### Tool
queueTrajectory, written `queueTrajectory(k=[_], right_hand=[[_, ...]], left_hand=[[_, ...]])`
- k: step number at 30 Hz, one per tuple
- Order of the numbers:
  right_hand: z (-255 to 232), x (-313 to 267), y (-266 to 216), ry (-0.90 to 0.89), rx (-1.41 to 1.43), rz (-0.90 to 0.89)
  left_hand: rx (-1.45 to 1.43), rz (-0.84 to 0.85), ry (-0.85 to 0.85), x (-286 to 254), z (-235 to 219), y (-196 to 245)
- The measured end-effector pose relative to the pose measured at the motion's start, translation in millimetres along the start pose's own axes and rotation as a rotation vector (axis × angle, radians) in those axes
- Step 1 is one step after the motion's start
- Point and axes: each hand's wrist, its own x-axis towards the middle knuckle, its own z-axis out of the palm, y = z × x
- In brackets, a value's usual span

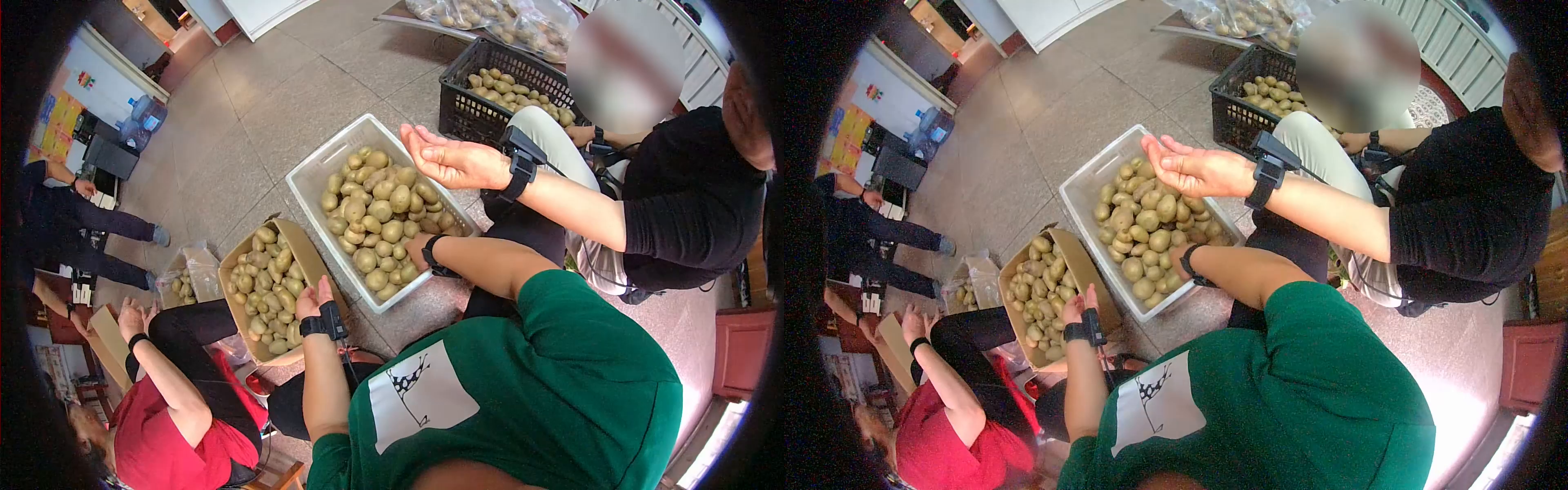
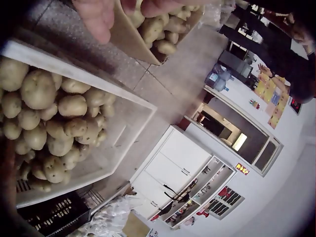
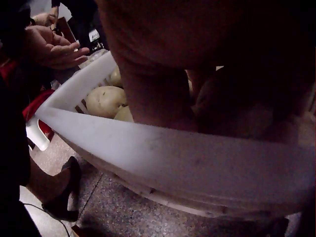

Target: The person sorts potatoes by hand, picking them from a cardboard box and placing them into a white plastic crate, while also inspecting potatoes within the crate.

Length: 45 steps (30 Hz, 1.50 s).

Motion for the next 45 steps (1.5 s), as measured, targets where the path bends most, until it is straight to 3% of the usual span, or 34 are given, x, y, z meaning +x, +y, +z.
queueTrajectory(k=[4,6,9,13,16,17,18,20,24,26,29,33,35,38,41,45], right_hand=[[8.1,10.7,1.4,0.034,-0.016,0.036],[8.4,30.0,5.1,-0.146,-0.01,-0.049],[6.5,18.9,-0.6,0.0,-0.1,-0.003],[5.6,11.9,-8.2,-0.04,-0.149,-0.017],[-11.5,-25.8,-11.8,-0.01,0.034,0.022],[-5.9,-14.2,-8.4,-0.004,0.041,0.027],[1.1,3.0,-5.3,0.03,-0.02,0.001],[-20.3,-34.7,-18.4,0.136,-0.172,0.002],[-24.7,-25.5,-14.6,0.237,-0.214,-0.102],[-25.9,-15.9,-17.6,0.338,0.179,-0.061],[-32.5,-9.9,-28.8,0.45,0.268,-0.134],[-48.8,-49.6,-57.0,0.584,0.309,-0.252],[-53.1,-57.0,-66.7,0.45,0.857,-0.271],[-55.8,-64.4,-77.4,0.505,0.865,-0.311],[-44.3,-31.0,-78.9,0.589,0.799,-0.408],[-47.5,-44.6,-86.6,0.587,0.777,-0.436]], left_hand=[[-0.026,-0.142,-0.048,13.9,-6.6,8.3],[-0.006,-0.13,-0.063,18.3,-15.1,15.3],[0.047,-0.14,-0.089,24.8,-15.6,7.2],[0.122,-0.127,-0.052,21.4,-9.4,1.8],[0.163,-0.134,-0.033,8.2,-3.3,-10.7],[0.17,-0.164,-0.038,7.6,-1.5,-11.9],[0.178,-0.194,-0.043,6.9,0.2,-13.0],[0.182,-0.249,-0.05,7.1,0.5,-14.6],[0.204,-0.254,-0.101,20.4,-5.3,-18.6],[0.208,-0.409,-0.158,33.8,-12.8,-15.7],[0.299,-0.287,-0.163,37.9,-20.2,-25.6],[0.344,-0.283,-0.15,0.1,-11.7,-39.8],[0.405,-0.344,-0.192,-6.2,-10.5,-41.6],[0.406,-0.385,-0.323,20.6,-24.0,-41.5],[0.382,-0.381,-0.226,-33.4,-5.9,-58.0],[0.344,-0.438,-0.257,-26.7,-7.7,-60.6]])
